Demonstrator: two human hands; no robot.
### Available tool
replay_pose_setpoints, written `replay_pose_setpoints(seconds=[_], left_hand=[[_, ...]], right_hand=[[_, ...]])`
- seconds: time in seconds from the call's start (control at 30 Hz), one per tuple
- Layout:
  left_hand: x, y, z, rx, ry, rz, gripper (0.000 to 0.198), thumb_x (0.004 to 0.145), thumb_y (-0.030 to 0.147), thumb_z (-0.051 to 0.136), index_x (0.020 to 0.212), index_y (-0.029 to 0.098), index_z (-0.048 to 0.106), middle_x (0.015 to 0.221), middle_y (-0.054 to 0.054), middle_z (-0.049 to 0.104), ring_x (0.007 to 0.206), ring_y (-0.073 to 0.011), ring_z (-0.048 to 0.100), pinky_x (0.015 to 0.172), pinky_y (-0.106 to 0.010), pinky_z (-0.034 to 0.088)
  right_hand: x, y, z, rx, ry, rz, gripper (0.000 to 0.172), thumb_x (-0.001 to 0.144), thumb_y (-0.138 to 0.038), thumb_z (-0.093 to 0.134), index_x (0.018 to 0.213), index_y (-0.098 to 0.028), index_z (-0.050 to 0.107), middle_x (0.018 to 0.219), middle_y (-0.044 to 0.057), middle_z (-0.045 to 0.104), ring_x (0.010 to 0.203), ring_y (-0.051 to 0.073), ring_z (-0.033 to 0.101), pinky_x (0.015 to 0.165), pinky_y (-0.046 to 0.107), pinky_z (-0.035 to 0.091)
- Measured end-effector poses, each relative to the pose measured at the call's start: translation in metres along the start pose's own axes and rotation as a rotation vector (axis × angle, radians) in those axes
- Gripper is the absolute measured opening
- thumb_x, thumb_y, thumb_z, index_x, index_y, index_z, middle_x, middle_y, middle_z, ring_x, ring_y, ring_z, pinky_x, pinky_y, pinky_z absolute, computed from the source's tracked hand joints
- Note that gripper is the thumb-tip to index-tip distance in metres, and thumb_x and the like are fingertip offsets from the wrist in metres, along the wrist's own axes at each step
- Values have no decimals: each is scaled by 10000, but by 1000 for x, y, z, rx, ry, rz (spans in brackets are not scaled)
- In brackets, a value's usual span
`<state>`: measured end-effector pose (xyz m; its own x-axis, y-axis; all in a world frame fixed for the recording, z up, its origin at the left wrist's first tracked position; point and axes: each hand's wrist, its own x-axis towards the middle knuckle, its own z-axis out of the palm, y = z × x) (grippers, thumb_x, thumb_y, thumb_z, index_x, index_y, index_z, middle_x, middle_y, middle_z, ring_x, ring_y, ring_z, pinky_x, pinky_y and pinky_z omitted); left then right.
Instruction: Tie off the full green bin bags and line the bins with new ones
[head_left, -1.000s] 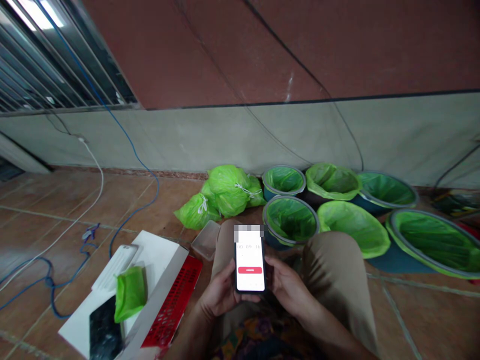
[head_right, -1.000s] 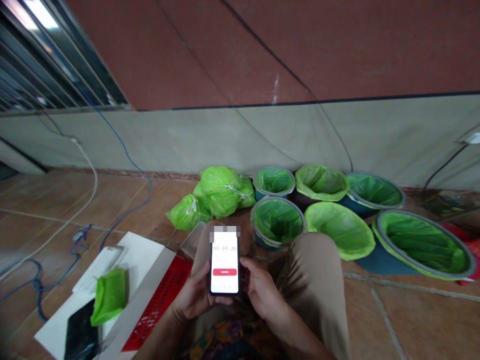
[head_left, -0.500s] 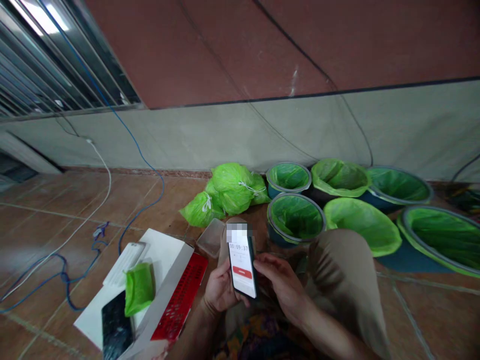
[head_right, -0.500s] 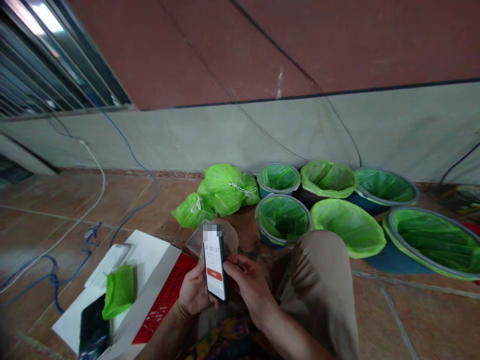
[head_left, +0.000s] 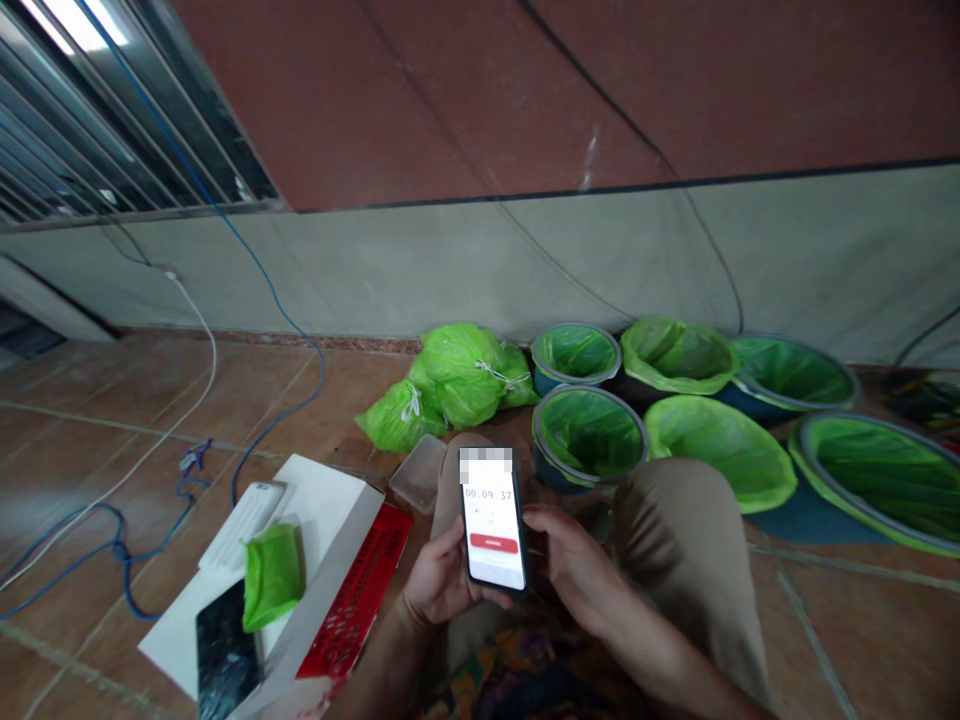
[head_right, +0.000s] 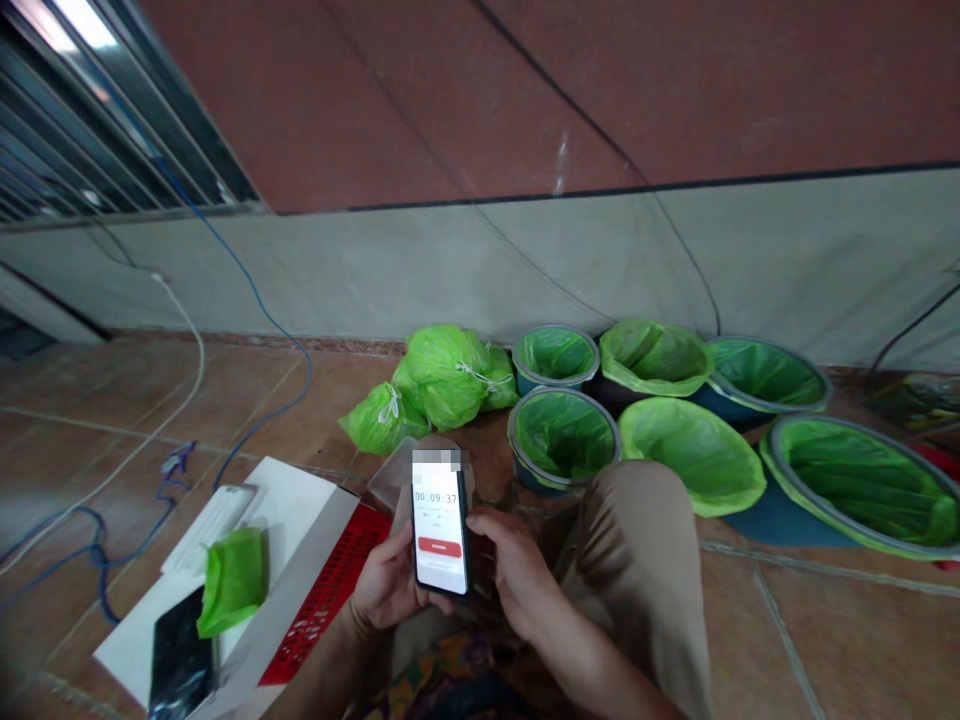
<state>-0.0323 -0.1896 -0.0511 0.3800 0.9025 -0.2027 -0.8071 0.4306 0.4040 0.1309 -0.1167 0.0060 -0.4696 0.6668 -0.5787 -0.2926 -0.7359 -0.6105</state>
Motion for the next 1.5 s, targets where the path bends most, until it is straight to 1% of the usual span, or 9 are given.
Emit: replay_pose_setpoints(seconds=[0.17, 0.27, 0.37, 0.6, 0.77, 0.9, 1.03, 1.23, 1.5], left_hand=[[2, -2, 8, 27, 51, 5, 481, 971, 419, 312, 1249, 151, 599, 1149, -136, 685, 975, -264, 669, 760, -425, 569], [4, -2, 11, 29, 89, 0, 480, 973, 417, 310, 1247, 153, 602, 1127, -134, 694, 967, -265, 673, 751, -428, 575], [5, -2, 12, 38, 111, -16, 492, 970, 431, 314, 1250, 147, 601, 1138, -142, 688, 977, -273, 669, 748, -432, 576], [5, 0, 13, 69, 137, -27, 514, 962, 455, 327, 1241, 126, 605, 1119, -161, 690, 966, -267, 669, 743, -415, 574], [5, 0, 15, 76, 159, -42, 518, 962, 459, 319, 1238, 127, 607, 1128, -154, 687, 959, -261, 669, 743, -410, 573], [6, 0, 18, 80, 156, -43, 512, 964, 451, 320, 1247, 125, 596, 1144, -160, 680, 975, -259, 662, 755, -406, 567], [8, 1, 22, 87, 143, -34, 490, 962, 441, 338, 1251, 133, 586, 1142, -159, 679, 977, -254, 656, 767, -410, 558], [9, 1, 24, 98, 157, -33, 483, 960, 439, 349, 1233, 125, 594, 1147, -164, 674, 975, -257, 656, 757, -407, 555], [9, 0, 22, 88, 147, -33, 483, 956, 438, 370, 1286, 140, 559, 1177, -165, 660, 1026, -273, 642, 768, -408, 552]], right_hand=[[6, 3, -7, 117, 70, 89, 213, 612, -327, 724, 776, -195, 695, 787, 23, 724, 726, 187, 626, 745, 326, 468], [8, 7, -12, 140, 68, 81, 258, 628, -346, 721, 837, -198, 696, 836, 46, 729, 780, 207, 638, 766, 342, 471], [11, 11, -15, 149, 66, 73, 292, 626, -359, 730, 868, -200, 687, 849, 51, 727, 788, 215, 639, 770, 352, 474], [14, 14, -19, 140, 53, 91, 315, 613, -392, 734, 849, -191, 677, 859, 55, 718, 790, 204, 633, 763, 343, 474], [16, 16, -21, 117, 41, 60, 320, 626, -407, 728, 865, -203, 667, 879, 48, 716, 823, 210, 636, 783, 342, 472], [18, 18, -22, 127, 66, 68, 329, 617, -398, 734, 866, -194, 666, 864, 49, 718, 822, 209, 638, 792, 340, 474], [20, 19, -25, 141, 69, 65, 329, 630, -395, 730, 882, -193, 672, 785, 31, 710, 769, 198, 633, 788, 340, 475], [20, 19, -25, 134, 63, 51, 304, 642, -397, 724, 870, -201, 681, 784, 31, 711, 791, 209, 639, 779, 345, 471], [17, 14, -19, 137, 98, 51, 292, 622, -377, 725, 846, -193, 688, 773, 28, 713, 804, 200, 639, 799, 329, 474]])
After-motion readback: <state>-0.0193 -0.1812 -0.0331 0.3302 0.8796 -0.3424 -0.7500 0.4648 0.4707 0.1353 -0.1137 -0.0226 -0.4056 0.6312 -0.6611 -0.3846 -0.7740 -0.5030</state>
